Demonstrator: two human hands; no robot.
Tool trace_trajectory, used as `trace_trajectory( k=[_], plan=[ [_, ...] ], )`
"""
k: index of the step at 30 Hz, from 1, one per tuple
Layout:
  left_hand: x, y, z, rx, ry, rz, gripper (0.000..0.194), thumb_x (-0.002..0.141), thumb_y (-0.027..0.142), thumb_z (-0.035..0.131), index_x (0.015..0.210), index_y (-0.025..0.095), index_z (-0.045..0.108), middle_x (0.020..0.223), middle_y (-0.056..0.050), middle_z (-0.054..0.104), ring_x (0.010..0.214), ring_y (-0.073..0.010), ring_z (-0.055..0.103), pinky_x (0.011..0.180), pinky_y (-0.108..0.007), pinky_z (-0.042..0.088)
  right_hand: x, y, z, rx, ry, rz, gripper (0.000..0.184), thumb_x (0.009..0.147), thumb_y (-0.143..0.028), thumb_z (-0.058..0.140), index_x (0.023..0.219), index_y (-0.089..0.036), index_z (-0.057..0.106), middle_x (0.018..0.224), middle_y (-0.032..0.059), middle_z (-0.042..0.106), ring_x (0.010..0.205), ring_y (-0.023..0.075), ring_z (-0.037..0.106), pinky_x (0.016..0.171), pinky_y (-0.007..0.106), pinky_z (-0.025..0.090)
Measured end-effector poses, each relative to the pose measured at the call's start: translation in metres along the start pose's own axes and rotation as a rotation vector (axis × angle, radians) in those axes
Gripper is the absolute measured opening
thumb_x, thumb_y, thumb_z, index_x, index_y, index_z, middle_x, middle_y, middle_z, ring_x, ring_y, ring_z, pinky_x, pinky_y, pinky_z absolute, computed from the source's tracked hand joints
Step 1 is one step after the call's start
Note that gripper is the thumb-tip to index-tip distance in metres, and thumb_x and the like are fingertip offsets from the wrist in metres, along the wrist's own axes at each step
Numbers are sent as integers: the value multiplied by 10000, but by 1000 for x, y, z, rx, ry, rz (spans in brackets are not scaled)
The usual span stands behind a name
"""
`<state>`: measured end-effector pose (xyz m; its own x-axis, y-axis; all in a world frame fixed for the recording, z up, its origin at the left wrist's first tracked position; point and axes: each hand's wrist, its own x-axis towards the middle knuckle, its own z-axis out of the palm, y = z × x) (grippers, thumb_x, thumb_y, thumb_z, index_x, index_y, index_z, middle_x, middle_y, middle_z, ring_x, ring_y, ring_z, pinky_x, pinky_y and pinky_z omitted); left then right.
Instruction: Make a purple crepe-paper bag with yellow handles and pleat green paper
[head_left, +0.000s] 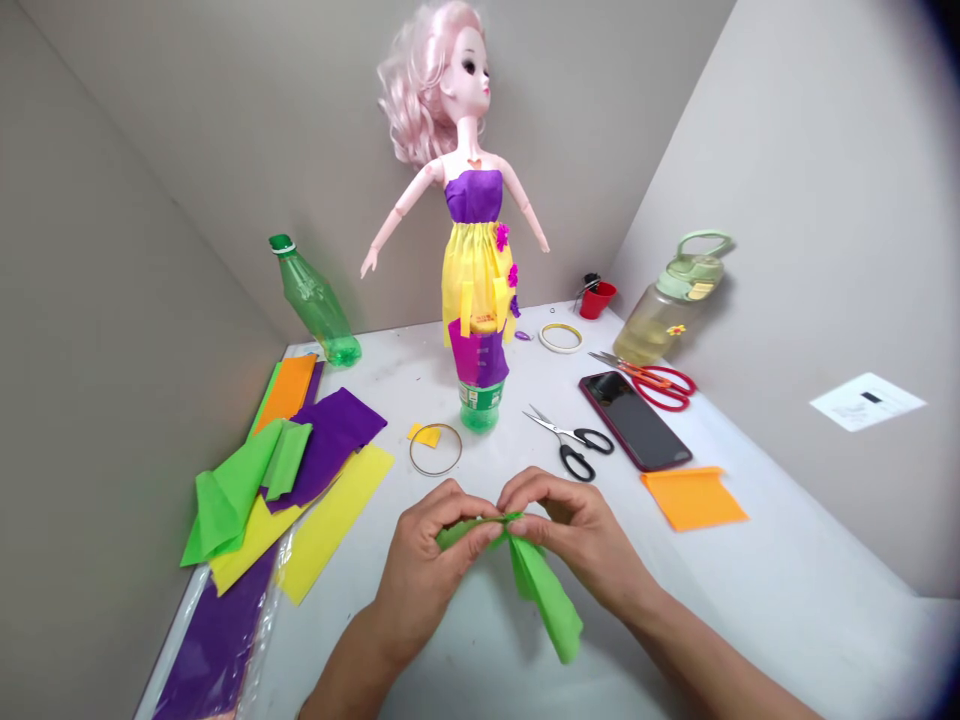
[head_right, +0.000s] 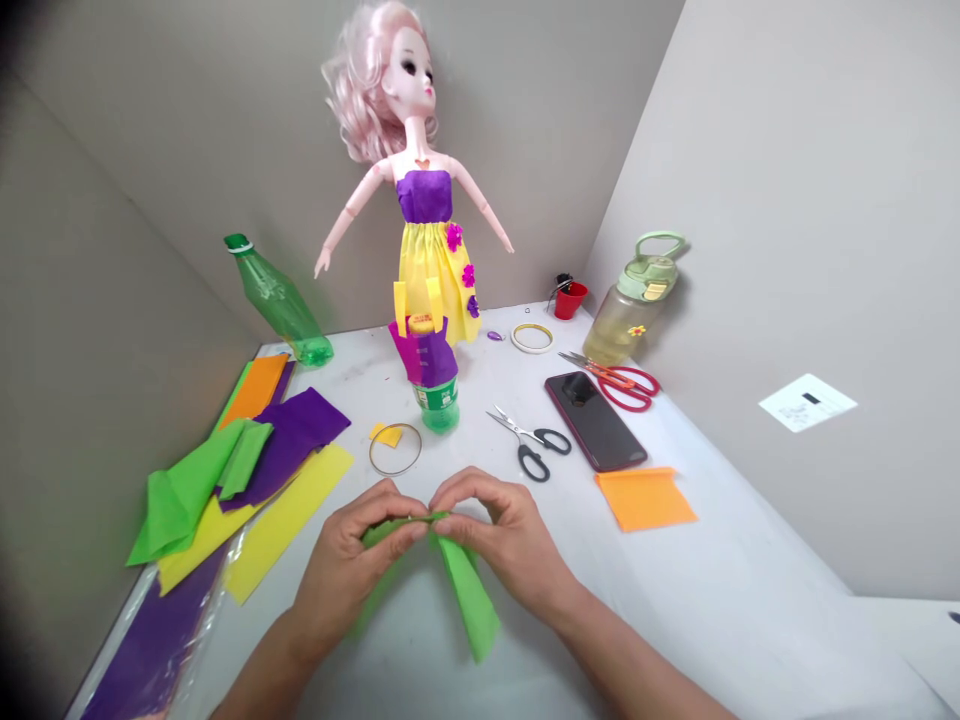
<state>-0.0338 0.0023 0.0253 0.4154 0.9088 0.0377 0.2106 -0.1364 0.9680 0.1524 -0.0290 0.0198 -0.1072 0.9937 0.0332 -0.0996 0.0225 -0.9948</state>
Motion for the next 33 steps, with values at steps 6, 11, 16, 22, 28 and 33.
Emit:
trace_trajectory(
  k=[6, 11, 16, 22, 28, 33],
  plan=[
    [-1, 3, -5, 20, -55, -55, 109, 843, 316, 671, 817, 228, 731, 754, 20, 546, 725, -128, 539, 701, -228, 424, 0, 2, -2, 24, 17, 49, 97, 804, -283, 750, 777, -202, 703, 768, -4, 641, 741, 142, 562, 713, 264, 428],
    [-1, 4, -6, 26, -60, -51, 102, 842, 305, 668, 800, 231, 726, 760, 19, 556, 751, -134, 549, 722, -230, 423, 0, 1, -3, 75, -36, 80, 95, 796, -278, 755, 783, -199, 703, 781, -1, 630, 759, 149, 564, 722, 272, 427],
    [1, 4, -5, 7, -52, -53, 126, 826, 315, 679, 761, 209, 704, 746, 17, 563, 726, -138, 553, 718, -239, 424, 0, 1, -3, 127, -64, 60, 63, 793, -249, 756, 787, -209, 707, 879, 22, 658, 883, 185, 589, 813, 305, 436],
    [0, 1, -5, 17, -49, -53, 111, 789, 313, 718, 745, 212, 709, 738, 12, 561, 746, -152, 561, 717, -243, 434, -1, 2, -3, 113, -23, 86, 127, 770, -291, 775, 753, -190, 700, 741, -3, 617, 736, 148, 534, 701, 269, 406],
    [-1, 2, -5, 25, -51, -38, 123, 824, 315, 677, 774, 216, 729, 743, 0, 564, 729, -156, 559, 707, -253, 440, 0, 2, -2, 144, -32, 115, 131, 758, -280, 784, 755, -182, 697, 741, -10, 590, 710, 134, 513, 669, 254, 390],
    [-1, 1, 0, 20, -21, -32, 117, 819, 297, 679, 761, 205, 722, 722, -1, 562, 700, -154, 557, 680, -253, 440, -1, 1, -1, 171, -64, 109, 119, 752, -275, 788, 753, -185, 710, 747, -8, 575, 712, 136, 516, 671, 256, 389]
  ],
)
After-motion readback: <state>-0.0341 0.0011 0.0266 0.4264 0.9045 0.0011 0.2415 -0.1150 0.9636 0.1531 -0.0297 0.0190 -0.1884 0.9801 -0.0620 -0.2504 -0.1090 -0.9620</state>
